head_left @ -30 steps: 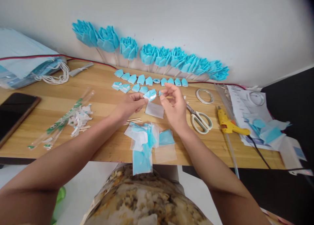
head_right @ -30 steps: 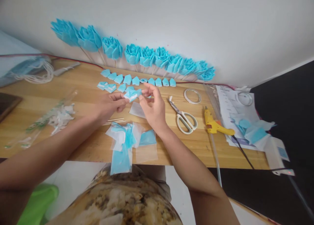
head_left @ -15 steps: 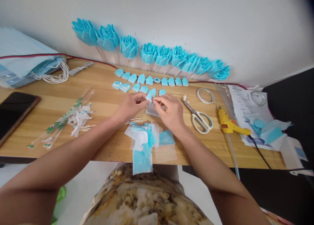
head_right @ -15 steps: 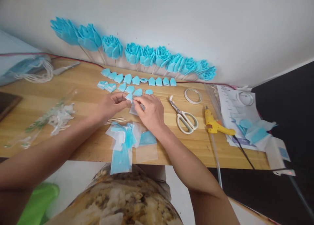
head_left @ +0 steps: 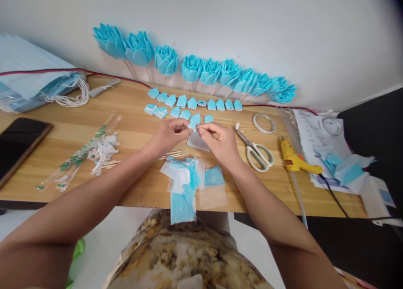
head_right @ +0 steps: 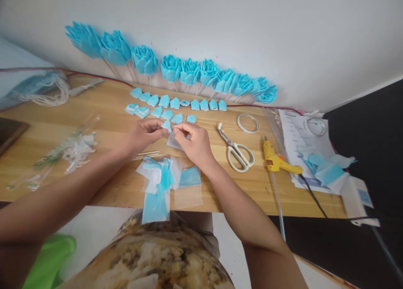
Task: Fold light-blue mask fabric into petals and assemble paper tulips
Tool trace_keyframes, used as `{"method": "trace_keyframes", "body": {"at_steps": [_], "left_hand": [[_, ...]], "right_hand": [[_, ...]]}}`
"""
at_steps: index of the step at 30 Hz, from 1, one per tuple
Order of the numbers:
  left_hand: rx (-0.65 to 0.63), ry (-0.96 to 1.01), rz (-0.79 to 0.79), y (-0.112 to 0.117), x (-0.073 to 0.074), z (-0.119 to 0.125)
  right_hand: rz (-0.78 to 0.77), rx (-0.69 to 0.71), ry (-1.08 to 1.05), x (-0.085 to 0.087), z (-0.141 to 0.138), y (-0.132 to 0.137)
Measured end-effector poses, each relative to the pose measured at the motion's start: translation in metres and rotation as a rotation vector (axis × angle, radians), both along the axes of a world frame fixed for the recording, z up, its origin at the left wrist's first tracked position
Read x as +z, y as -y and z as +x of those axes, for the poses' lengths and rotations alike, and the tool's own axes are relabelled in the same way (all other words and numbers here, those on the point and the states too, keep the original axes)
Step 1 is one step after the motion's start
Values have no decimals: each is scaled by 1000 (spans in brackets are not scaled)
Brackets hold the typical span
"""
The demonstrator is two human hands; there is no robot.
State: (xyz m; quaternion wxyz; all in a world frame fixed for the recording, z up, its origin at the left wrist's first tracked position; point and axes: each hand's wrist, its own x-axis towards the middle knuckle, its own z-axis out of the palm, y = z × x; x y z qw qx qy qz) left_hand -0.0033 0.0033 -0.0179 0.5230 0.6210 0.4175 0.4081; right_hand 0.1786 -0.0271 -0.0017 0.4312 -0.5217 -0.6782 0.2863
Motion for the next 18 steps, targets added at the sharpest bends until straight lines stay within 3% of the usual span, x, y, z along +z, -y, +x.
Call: {"method": "trace_keyframes", "body": {"at_steps": [18], "left_hand": [[-9, -7, -65, 4, 8, 1]], "right_hand": [[-47, -13, -4, 5, 0, 1]]}}
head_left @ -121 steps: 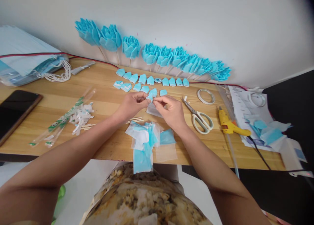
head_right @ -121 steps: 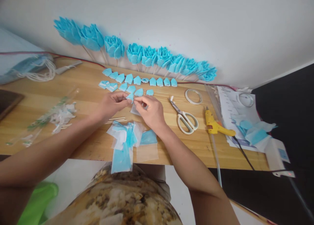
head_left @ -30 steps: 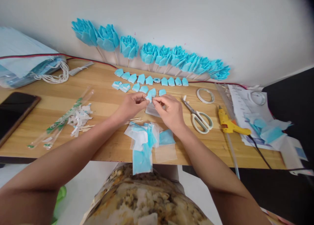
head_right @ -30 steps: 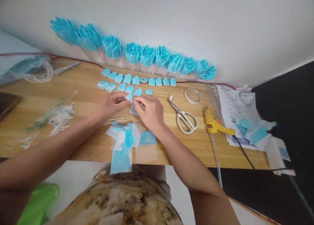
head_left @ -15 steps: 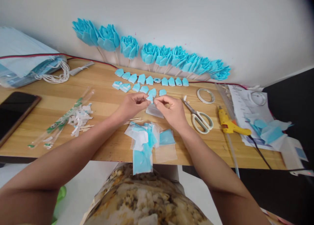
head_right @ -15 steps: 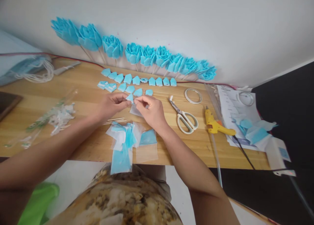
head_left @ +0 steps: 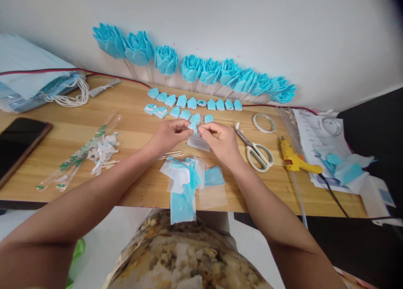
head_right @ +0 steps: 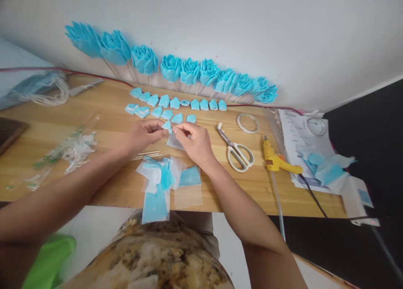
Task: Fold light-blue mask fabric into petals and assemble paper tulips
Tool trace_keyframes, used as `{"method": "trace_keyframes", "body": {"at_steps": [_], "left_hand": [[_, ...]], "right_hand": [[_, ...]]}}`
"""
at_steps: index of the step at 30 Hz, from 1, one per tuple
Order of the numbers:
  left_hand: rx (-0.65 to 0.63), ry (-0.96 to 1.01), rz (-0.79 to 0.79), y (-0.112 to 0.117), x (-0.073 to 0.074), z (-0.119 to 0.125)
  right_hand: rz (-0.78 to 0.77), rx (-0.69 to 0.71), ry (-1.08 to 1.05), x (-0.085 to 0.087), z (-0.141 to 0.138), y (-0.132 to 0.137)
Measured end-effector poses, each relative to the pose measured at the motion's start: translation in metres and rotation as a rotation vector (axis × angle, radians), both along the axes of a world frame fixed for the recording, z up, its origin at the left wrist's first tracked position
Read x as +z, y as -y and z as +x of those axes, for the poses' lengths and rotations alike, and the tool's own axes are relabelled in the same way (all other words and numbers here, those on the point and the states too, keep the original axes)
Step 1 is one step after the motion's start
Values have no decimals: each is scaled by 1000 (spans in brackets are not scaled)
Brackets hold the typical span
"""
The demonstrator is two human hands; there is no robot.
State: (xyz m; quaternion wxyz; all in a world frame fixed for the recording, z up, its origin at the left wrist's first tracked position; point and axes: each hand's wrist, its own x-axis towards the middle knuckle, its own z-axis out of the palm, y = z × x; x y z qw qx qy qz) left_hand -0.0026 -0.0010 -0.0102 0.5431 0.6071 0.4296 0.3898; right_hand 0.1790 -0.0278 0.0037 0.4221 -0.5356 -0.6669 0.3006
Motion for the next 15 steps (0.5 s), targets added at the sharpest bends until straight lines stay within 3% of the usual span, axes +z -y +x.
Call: {"method": "trace_keyframes", "body": {"at_steps": [15], "left_hand": [[-19, 44, -32, 0, 5, 0]], "right_hand": [[19, 10, -8, -2, 0, 0]]}}
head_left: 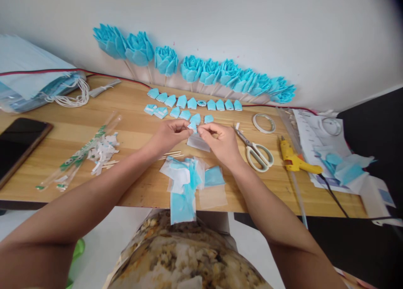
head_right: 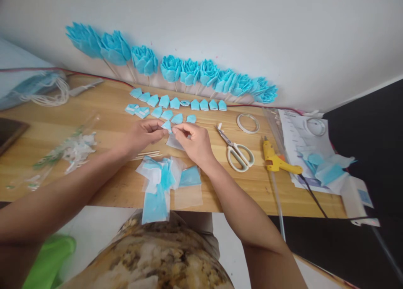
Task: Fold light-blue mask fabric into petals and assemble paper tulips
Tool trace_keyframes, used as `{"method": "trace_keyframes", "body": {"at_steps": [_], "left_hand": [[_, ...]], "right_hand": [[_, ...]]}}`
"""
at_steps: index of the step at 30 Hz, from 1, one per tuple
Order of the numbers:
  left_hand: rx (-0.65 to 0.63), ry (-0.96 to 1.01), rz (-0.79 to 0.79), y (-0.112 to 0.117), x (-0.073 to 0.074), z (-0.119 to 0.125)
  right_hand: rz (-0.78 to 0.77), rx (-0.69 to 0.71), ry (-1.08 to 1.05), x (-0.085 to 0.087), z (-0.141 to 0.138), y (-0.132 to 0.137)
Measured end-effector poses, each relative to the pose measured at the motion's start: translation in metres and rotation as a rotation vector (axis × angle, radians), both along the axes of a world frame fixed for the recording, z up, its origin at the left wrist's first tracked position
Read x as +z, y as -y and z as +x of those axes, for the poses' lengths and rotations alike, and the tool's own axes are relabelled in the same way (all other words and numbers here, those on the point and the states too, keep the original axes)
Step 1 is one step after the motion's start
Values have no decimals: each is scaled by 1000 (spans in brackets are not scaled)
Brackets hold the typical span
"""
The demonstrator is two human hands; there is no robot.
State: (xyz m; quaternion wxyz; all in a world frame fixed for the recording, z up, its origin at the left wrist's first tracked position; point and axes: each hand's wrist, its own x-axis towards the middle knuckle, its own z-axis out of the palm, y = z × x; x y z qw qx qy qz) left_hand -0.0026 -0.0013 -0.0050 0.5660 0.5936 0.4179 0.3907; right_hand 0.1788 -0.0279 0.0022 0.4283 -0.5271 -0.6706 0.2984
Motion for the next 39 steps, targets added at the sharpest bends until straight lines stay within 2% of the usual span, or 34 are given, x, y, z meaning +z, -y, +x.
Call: {"method": "trace_keyframes", "body": {"at_steps": [5, 13, 17, 24, 30, 39], "left_hand": [[3, -16, -4, 0, 1, 1], [-7, -27, 0, 0, 1, 1], [3, -33, 4, 1, 2, 2], [20, -32, -16, 1, 4, 0], [23, -26, -28, 1, 6, -1], [9, -30, -11, 1, 5, -1]], "right_hand": [[39, -2, 59, -1, 0, 1], [329, -62, 367, -9, -1, -1], [306, -85, 357, -9, 0, -1], [150, -68, 143, -4, 3, -1], [225, 7, 197, -7, 4, -1], [324, 0, 312, -11, 3, -3]]}}
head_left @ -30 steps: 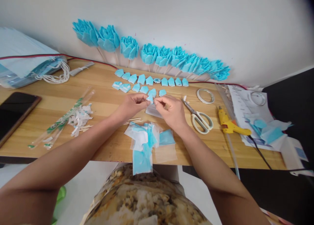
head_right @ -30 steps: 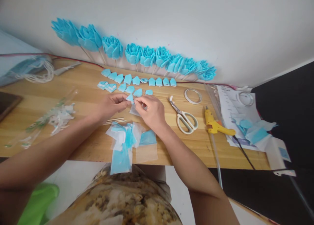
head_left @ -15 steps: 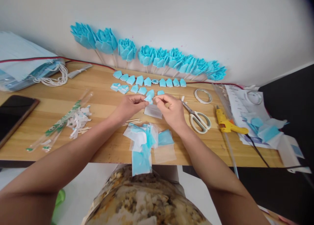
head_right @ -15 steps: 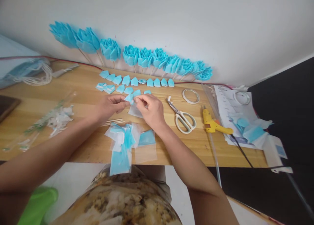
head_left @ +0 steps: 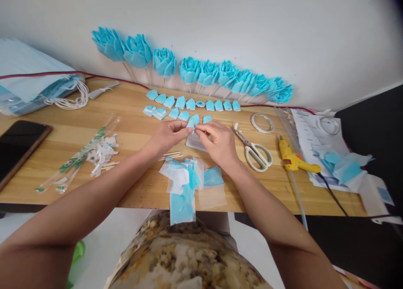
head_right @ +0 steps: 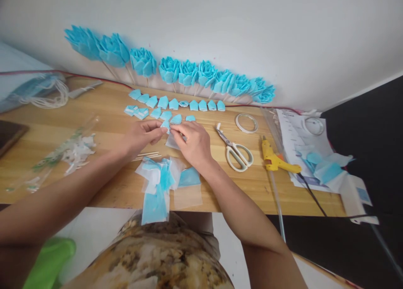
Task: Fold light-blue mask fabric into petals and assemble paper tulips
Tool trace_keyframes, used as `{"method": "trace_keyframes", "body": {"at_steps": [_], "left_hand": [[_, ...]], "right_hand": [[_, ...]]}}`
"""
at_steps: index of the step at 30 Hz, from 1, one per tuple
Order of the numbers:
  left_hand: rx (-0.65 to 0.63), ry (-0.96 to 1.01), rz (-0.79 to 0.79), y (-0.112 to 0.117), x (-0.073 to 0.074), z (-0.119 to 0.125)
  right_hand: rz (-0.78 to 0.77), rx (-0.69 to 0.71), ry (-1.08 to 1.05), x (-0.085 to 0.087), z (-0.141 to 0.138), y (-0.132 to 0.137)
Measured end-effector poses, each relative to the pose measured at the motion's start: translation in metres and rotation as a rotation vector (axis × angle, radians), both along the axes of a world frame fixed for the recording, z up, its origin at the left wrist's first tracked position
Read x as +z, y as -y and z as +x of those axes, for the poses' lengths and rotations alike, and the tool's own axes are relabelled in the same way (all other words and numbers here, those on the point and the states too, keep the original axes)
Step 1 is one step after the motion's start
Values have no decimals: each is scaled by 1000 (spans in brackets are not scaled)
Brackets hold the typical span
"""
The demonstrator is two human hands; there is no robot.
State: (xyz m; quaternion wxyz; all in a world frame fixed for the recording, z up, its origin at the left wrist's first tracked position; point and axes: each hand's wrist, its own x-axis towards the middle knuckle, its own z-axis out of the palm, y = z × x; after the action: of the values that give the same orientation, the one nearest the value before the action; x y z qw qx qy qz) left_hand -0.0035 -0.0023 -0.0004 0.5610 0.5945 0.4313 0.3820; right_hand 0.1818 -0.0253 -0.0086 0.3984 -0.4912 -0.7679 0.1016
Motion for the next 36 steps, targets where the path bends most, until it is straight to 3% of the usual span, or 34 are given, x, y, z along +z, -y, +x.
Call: {"method": "trace_keyframes", "body": {"at_steps": [15, 22, 28, 36], "left_hand": [[70, -73, 140, -4, -18, -1], [72, -66, 121, -3, -15, -1], [73, -43, 97, -3, -12, 1], [50, 99, -40, -3, -7, -3]], "right_hand": [[-23, -2, -11, 2, -1, -1], [-116, -17, -97, 5, -1, 0], [-57, -24, -59, 5, -2, 1], [-296, -114, -401, 12, 0, 2]]}}
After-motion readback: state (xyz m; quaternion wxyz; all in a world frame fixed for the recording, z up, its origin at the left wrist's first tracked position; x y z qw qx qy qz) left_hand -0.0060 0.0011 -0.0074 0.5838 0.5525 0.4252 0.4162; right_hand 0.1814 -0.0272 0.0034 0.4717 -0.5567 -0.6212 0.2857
